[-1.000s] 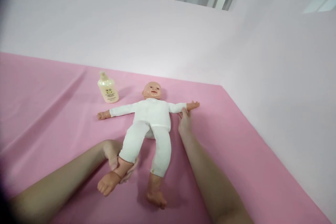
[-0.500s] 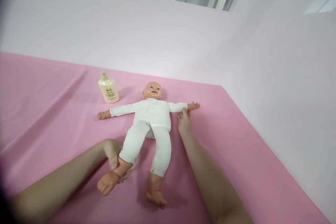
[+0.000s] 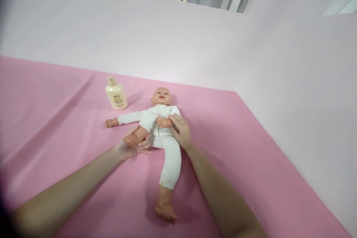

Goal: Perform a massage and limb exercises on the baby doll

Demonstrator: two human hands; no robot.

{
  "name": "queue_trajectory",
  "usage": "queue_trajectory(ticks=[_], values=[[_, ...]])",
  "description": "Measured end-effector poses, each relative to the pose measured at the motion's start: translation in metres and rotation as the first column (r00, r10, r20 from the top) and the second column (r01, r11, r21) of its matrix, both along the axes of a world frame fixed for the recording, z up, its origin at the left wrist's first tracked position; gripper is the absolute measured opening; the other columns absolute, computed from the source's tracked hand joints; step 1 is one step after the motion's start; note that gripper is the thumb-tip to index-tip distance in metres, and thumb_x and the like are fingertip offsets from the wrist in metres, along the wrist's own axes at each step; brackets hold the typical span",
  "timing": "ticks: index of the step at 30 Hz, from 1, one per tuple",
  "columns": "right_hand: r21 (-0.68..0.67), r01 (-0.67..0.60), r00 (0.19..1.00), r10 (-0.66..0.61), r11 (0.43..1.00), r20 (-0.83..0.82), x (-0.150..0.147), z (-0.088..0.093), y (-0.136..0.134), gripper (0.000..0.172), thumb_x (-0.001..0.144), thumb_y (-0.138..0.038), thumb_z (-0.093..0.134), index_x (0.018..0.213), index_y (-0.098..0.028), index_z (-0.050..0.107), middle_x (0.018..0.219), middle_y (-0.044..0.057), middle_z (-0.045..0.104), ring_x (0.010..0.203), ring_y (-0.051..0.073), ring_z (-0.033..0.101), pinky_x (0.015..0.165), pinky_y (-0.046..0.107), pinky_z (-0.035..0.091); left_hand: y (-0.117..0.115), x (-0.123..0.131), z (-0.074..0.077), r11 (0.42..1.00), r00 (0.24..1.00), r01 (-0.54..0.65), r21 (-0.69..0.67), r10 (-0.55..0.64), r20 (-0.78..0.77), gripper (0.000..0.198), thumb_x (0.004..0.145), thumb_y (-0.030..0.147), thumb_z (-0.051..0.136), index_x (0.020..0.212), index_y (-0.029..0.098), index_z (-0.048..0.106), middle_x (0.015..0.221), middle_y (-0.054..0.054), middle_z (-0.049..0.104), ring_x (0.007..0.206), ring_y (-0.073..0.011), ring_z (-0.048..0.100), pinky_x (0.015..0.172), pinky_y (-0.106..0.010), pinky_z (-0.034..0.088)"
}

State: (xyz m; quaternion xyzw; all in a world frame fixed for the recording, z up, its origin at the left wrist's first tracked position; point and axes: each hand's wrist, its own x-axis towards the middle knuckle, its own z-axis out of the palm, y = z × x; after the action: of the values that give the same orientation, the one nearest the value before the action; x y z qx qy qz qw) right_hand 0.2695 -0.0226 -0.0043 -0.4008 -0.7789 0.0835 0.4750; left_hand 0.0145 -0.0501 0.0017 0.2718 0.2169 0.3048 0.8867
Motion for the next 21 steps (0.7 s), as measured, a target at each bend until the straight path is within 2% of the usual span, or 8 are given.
queue_trajectory(ticks=[4,9,11,14,16,18,20,21], values=[[0.039,-0.011,0.992,0.006,0.999,0.122,0.001,0.004,0.002,0.041,0.096,-0.027,0.055,0.136,-0.032,0.062,0.136,0.003,0.066,0.138,0.026,0.053,0.118,0.049,0.041,0.0,0.007,-0.001,0.997,0.998,-0.055,-0.051,0.053,-0.035,0.058,0.091,0.067,0.049,0.077,0.012,0.063,0.053,0.001,0.045,0.054,-0.0154,0.046,0.078,-0.047,0.06],[0.037,-0.018,0.995,0.014,0.999,0.103,0.001,0.001,0.003,0.041,0.094,-0.025,0.056,0.134,-0.031,0.063,0.135,0.004,0.067,0.137,0.026,0.053,0.118,0.049,0.041,0.002,0.007,-0.003,0.999,0.997,-0.05,-0.012,0.049,-0.057,0.057,0.093,0.065,0.047,0.079,0.013,0.063,0.055,0.001,0.046,0.055,-0.0154,0.048,0.081,-0.047,0.059],[-0.001,-0.001,1.0,0.001,1.0,0.017,0.001,-0.002,0.003,0.04,0.093,-0.029,0.06,0.133,-0.031,0.063,0.135,0.004,0.066,0.136,0.025,0.054,0.119,0.048,0.041,0.001,0.003,-0.005,0.999,0.999,0.004,0.041,-0.002,-0.033,0.056,0.091,0.067,0.05,0.083,0.013,0.063,0.057,0.002,0.048,0.057,-0.0147,0.048,0.082,-0.046,0.058],[-0.103,0.034,0.978,-0.054,0.994,-0.201,0.001,-0.004,0.005,0.043,0.092,-0.038,0.063,0.134,-0.029,0.061,0.139,0.006,0.063,0.134,0.025,0.056,0.118,0.048,0.042,-0.003,-0.006,-0.005,0.96,0.975,0.221,0.173,-0.223,-0.004,0.06,0.084,0.073,0.058,0.093,0.014,0.065,0.065,0.0,0.055,0.062,-0.0161,0.053,0.084,-0.048,0.057],[-0.177,0.02,0.929,-0.084,0.984,-0.36,0.002,-0.003,0.009,0.049,0.092,-0.043,0.063,0.138,-0.026,0.057,0.143,0.008,0.06,0.134,0.026,0.055,0.117,0.048,0.042,-0.006,-0.011,-0.002,0.848,0.888,0.451,0.277,-0.458,-0.043,0.064,0.073,0.074,0.069,0.097,0.014,0.068,0.073,-0.005,0.062,0.067,-0.0204,0.059,0.083,-0.05,0.056],[-0.192,0.003,0.859,-0.101,0.981,-0.503,0.005,-0.001,0.014,0.059,0.091,-0.047,0.063,0.143,-0.023,0.051,0.148,0.01,0.055,0.138,0.026,0.052,0.117,0.045,0.042,-0.009,-0.012,0.003,0.659,0.729,0.67,0.343,-0.67,-0.137,0.064,0.061,0.068,0.082,0.097,0.015,0.071,0.079,-0.011,0.067,0.072,-0.0272,0.065,0.079,-0.05,0.057],[-0.163,0.017,0.784,-0.114,0.987,-0.611,0.01,-0.001,0.02,0.069,0.09,-0.049,0.064,0.15,-0.023,0.042,0.156,0.011,0.045,0.144,0.027,0.045,0.118,0.042,0.04,-0.012,-0.01,0.008,0.481,0.576,0.798,0.362,-0.785,-0.227,0.059,0.056,0.059,0.089,0.095,0.017,0.074,0.082,-0.014,0.07,0.075,-0.0333,0.069,0.073,-0.048,0.058],[-0.16,0.034,0.747,-0.131,0.987,-0.652,0.015,-0.003,0.023,0.072,0.091,-0.05,0.063,0.153,-0.024,0.037,0.16,0.011,0.04,0.146,0.026,0.042,0.118,0.042,0.04,-0.012,-0.008,0.01,0.431,0.535,0.824,0.368,-0.806,-0.253,0.056,0.056,0.056,0.089,0.094,0.018,0.075,0.083,-0.015,0.07,0.077,-0.0351,0.07,0.071,-0.048,0.058]])
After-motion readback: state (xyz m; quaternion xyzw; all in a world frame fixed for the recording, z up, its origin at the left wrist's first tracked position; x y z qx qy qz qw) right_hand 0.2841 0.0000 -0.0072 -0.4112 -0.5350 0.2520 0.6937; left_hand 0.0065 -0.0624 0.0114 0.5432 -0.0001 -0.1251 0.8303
